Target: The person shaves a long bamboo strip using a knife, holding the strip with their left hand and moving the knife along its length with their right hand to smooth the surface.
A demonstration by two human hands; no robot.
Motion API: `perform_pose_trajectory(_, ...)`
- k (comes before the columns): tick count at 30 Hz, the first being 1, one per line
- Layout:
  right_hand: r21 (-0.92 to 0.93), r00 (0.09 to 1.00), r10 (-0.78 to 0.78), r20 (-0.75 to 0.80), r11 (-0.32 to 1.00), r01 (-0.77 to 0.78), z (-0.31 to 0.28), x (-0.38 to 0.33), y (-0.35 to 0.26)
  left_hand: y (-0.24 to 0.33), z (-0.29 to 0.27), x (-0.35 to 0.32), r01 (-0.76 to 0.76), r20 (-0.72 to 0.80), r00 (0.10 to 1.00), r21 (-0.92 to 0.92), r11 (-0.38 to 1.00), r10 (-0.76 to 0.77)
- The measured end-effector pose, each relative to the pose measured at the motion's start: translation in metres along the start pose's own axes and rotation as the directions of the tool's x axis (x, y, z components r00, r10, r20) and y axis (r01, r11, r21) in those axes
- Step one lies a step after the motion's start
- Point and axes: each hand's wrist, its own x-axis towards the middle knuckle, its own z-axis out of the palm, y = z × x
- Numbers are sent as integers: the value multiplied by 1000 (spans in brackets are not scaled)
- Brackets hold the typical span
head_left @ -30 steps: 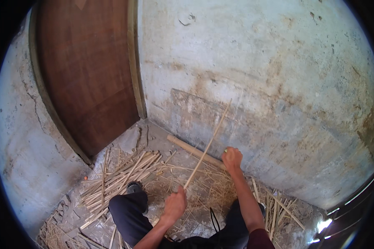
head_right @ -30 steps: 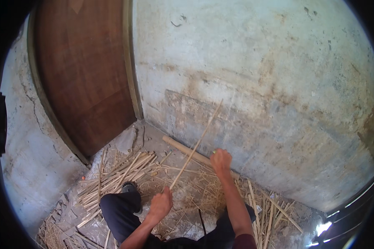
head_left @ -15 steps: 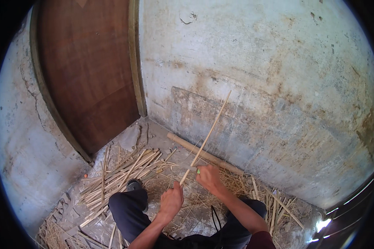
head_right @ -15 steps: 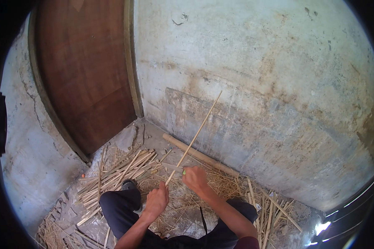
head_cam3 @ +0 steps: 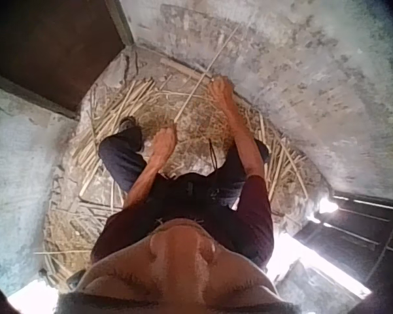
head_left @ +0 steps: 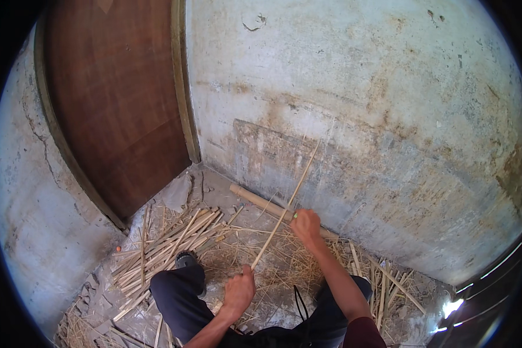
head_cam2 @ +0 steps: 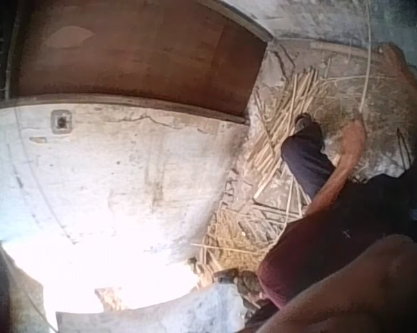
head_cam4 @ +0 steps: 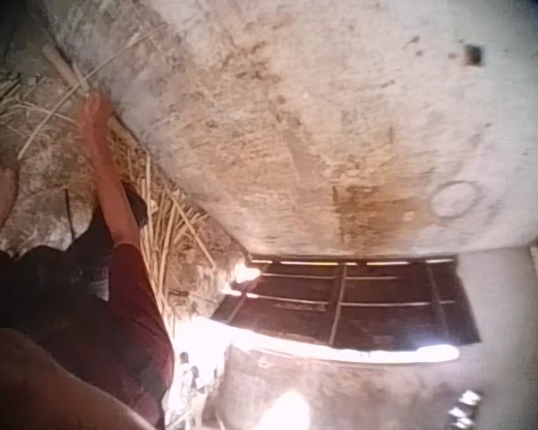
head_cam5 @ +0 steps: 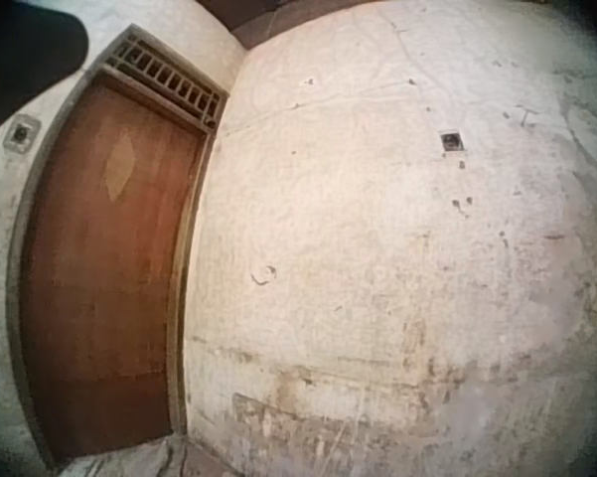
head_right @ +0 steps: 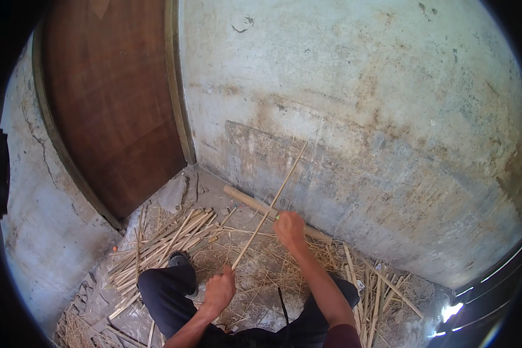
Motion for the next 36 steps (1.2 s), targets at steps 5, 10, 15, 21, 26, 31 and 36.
perform_pose_trajectory(5, -43, 981, 184, -59, 982, -186, 6, 24, 72, -8, -1, -23, -44, 51, 998, -11, 999, 45)
perform_pose_trajectory(10, -96, 946, 313, -87, 942, -321, -6, 36, 102, -29, -19, -52, -37, 83, 996, 38, 999, 33)
perform_pose_trajectory(15, -170, 973, 223, -51, 959, -229, -8, 30, 85, -33, -37, -55, 12, 119, 993, -6, 1000, -11)
perform_pose_trajectory(21, -57, 997, 44, -62, 997, -47, -14, 22, 45, -31, -40, -60, 5, 78, 997, 10, 1000, -6)
perform_pose_trajectory(26, -96, 998, -3, -58, 995, -3, -27, 24, 50, -33, -42, -67, -24, 87, 996, 106, 994, 15)
perform_pose_trajectory(31, -128, 996, -84, -13, 988, 81, -29, 22, 39, -40, -41, -71, -29, 90, 996, 157, 987, 15)
perform_pose_trajectory(36, -129, 998, -6, 62, 992, 14, -25, 22, 42, -41, -34, -75, -23, 132, 991, 126, 992, 7)
